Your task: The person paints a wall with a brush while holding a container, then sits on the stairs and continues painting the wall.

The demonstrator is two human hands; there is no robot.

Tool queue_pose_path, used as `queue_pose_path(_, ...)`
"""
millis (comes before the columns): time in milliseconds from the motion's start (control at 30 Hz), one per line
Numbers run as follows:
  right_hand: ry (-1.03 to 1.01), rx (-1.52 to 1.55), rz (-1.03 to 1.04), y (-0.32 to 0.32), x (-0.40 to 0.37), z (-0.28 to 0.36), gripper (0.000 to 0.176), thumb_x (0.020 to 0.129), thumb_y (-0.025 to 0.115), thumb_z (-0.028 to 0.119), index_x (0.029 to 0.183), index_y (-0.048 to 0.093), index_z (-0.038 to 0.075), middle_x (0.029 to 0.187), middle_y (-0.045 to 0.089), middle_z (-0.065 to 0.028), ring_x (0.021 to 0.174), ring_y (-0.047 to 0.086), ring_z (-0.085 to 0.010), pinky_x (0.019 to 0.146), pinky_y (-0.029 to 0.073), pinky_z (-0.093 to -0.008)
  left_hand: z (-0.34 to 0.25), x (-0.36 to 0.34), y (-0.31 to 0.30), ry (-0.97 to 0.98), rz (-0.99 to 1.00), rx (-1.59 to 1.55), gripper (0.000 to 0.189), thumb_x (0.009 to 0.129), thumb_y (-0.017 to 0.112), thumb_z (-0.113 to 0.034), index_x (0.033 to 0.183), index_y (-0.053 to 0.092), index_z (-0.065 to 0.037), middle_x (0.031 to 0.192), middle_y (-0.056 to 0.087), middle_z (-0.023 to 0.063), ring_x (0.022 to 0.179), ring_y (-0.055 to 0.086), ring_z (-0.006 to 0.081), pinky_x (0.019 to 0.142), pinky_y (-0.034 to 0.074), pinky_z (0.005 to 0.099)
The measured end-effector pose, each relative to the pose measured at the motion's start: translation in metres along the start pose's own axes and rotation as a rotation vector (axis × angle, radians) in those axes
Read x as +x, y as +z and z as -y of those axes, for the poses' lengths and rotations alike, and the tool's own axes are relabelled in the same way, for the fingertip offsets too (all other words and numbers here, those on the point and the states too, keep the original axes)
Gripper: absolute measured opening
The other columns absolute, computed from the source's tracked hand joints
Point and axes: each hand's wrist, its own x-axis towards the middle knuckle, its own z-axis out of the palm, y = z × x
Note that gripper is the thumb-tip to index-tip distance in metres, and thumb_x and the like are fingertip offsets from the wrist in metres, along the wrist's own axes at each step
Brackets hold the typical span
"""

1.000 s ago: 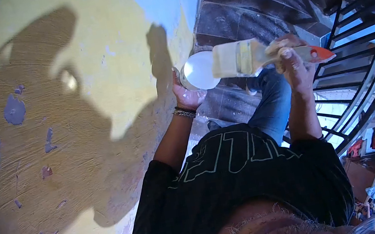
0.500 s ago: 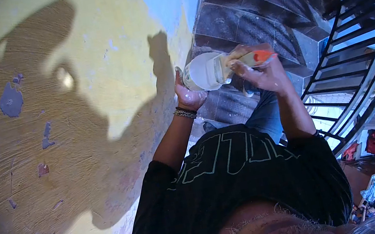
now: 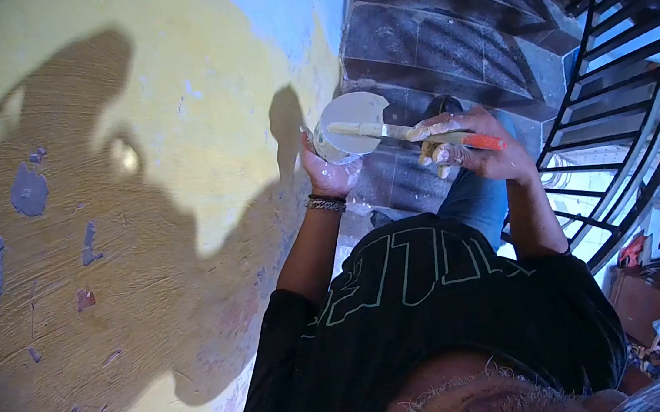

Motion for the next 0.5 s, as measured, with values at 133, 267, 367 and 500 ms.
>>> queue_pose_path(133, 0.014, 0.209, 0.204, 0.004, -0.008, 0.0, 0.06, 0.067, 0.07, 0.031, 0.114, 0.048, 0.002, 0.107, 0.055, -0.0137, 0.093, 0.057, -0.022, 0.075, 0.045, -0.032, 0.0, -0.006, 0.001, 0.015, 0.001, -0.026, 0.073, 0.077, 0.036, -0.063, 0.125, 0.036, -0.009, 0.123, 0.042, 0.0157, 0.111, 0.042, 0.0324, 0.089, 0.036, 0.0485)
queue_pose_path(267, -0.059, 0.389, 0.333, 0.009, -0.01, -0.004, 0.085, 0.065, 0.055, 0.061, 0.121, 0.04, 0.0, 0.108, 0.049, -0.0157, 0.095, 0.052, -0.0242, 0.078, 0.043, -0.0336, -0.003, -0.008, -0.003, 0.042, 0.011, 0.007, 0.074, 0.077, 0.036, -0.063, 0.125, 0.036, -0.006, 0.121, 0.044, 0.0165, 0.109, 0.043, 0.0332, 0.091, 0.034, 0.0483)
queue_pose_path(367, -0.016, 0.479, 0.354, 0.01, -0.011, -0.001, 0.089, 0.069, 0.048, 0.066, 0.122, 0.037, -0.005, 0.105, 0.048, -0.018, 0.09, 0.052, -0.0238, 0.069, 0.045, -0.0303, -0.003, -0.008, -0.001, 0.091, 0.008, 0.063, 0.074, 0.078, 0.035, -0.062, 0.125, 0.035, -0.005, 0.122, 0.043, 0.0172, 0.111, 0.042, 0.0339, 0.093, 0.032, 0.0489)
queue_pose_path(500, 0.059, 0.282, 0.395, 0.004, -0.011, 0.004, 0.062, 0.079, 0.05, 0.04, 0.119, 0.04, -0.005, 0.098, 0.048, -0.0145, 0.075, 0.055, -0.0189, 0.055, 0.047, -0.0243, -0.005, -0.007, -0.003, 0.055, -0.01, 0.007, 0.074, 0.079, 0.033, -0.061, 0.125, 0.035, -0.003, 0.125, 0.041, 0.0175, 0.113, 0.04, 0.0347, 0.096, 0.029, 0.0492)
